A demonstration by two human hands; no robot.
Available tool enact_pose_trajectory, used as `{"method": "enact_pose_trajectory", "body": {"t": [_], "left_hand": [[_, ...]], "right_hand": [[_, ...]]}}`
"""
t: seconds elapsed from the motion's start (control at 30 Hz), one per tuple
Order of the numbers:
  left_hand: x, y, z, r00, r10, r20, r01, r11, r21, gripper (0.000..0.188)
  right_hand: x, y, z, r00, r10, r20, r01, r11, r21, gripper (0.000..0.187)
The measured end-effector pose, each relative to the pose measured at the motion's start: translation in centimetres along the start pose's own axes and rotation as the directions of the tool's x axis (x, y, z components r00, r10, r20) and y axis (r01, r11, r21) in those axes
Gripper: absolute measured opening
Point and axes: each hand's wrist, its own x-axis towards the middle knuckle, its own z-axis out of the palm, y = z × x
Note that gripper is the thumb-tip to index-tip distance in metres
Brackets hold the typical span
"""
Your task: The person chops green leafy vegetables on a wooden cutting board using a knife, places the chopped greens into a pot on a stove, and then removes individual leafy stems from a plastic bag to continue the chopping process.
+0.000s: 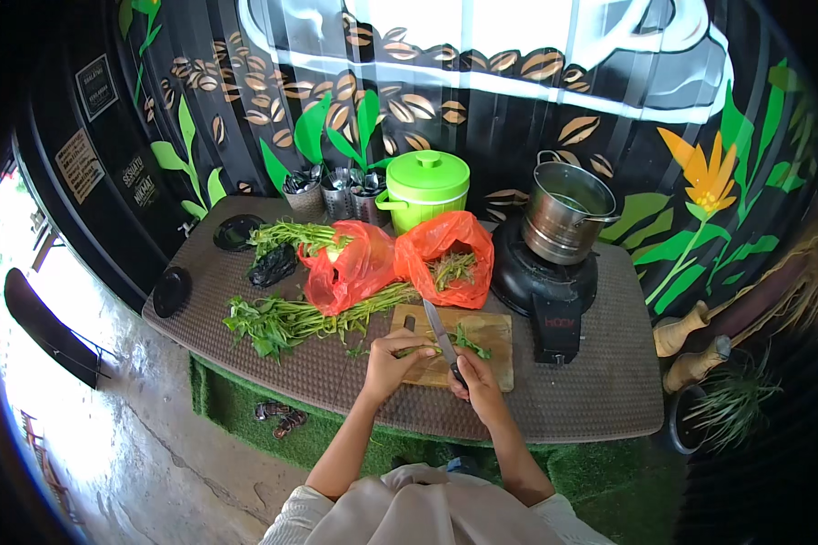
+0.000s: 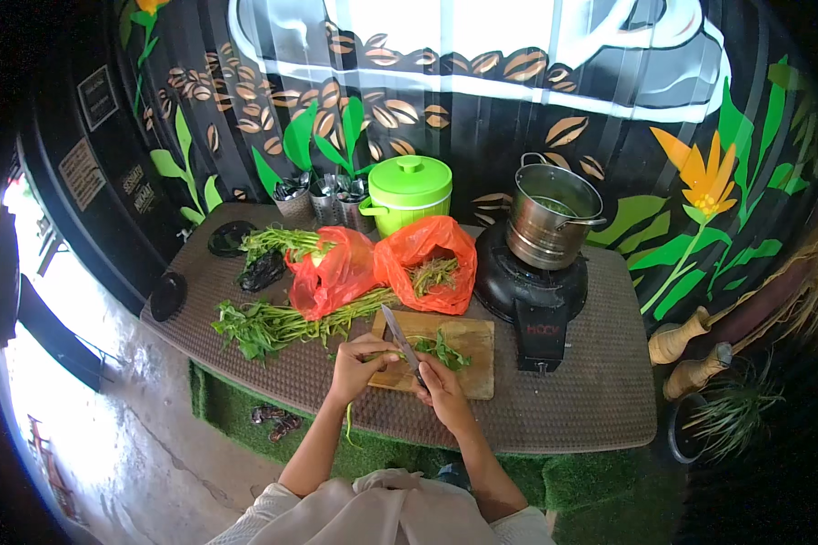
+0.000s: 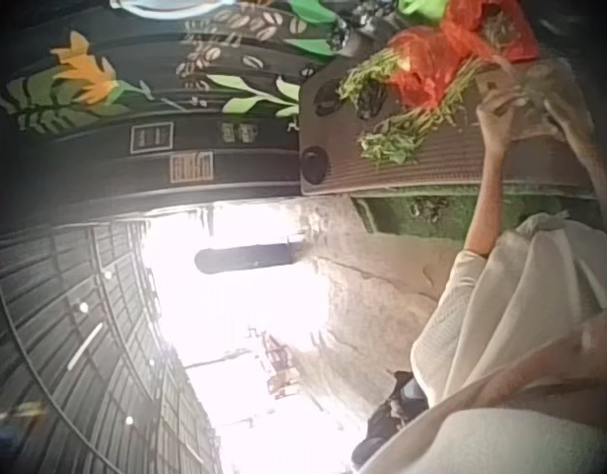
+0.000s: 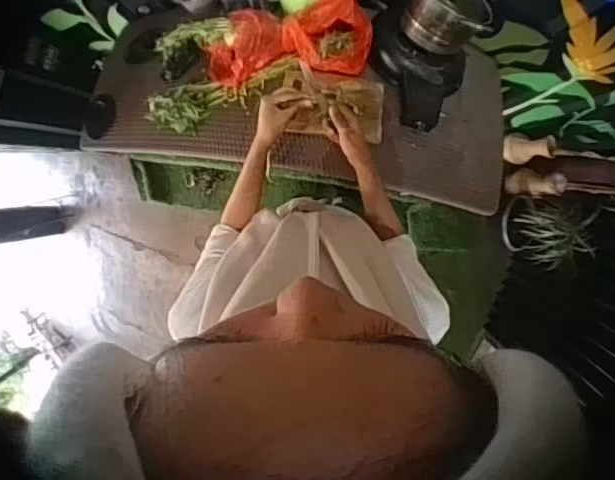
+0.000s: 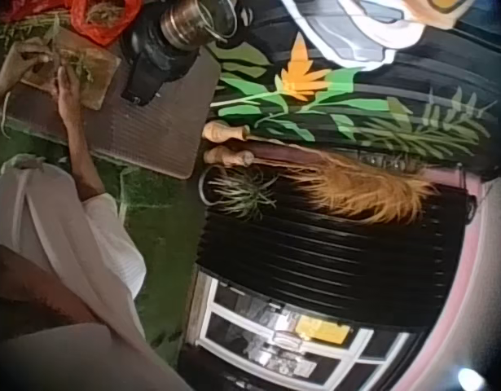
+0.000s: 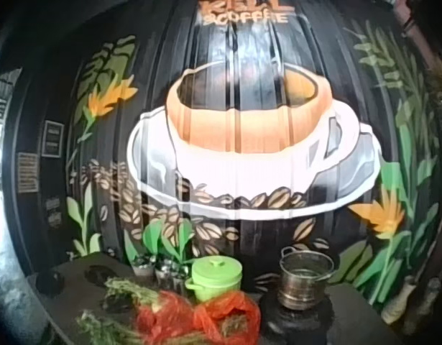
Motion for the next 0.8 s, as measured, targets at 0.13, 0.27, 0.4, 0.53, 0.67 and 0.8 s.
{"method": "enact_pose_trajectory", "body": {"t": [0.13, 0.27, 0.4, 0.53, 0.67, 0.8], "left_hand": [[0.1, 0.1, -0.3, 0.999, 0.013, 0.032, -0.012, 1.000, -0.010, 0.017], [0.3, 0.4, -0.4, 0.998, -0.004, 0.063, 0.004, 1.000, -0.003, 0.017], [0.2, 0.1, -0.7, 0.996, 0.031, 0.089, -0.031, 0.999, 0.004, 0.016], [0.4, 0.2, -0.8, 0.992, 0.059, 0.110, -0.063, 0.998, 0.032, 0.015], [0.6, 0.5, -0.8, 0.987, 0.075, 0.142, -0.079, 0.997, 0.023, 0.014], [0.9, 0.5, -0.8, 0.986, 0.042, 0.164, -0.042, 0.999, -0.002, 0.014]], "right_hand": [[-0.2, 0.4, -0.1, 1.000, 0.012, -0.015, -0.012, 1.000, -0.005, 0.034], [-0.4, 1.0, 0.0, 1.000, -0.016, -0.025, 0.016, 1.000, -0.015, 0.032], [-0.7, 0.9, 0.6, 0.999, -0.045, -0.027, 0.044, 0.998, -0.043, 0.032], [-0.9, 1.3, 0.8, 0.998, -0.026, -0.060, 0.024, 0.999, -0.024, 0.032], [-0.8, 1.6, 0.8, 0.998, -0.036, -0.059, 0.038, 0.999, 0.037, 0.025], [-0.7, 1.2, 0.8, 0.995, -0.070, -0.066, 0.072, 0.997, 0.022, 0.019]]}}
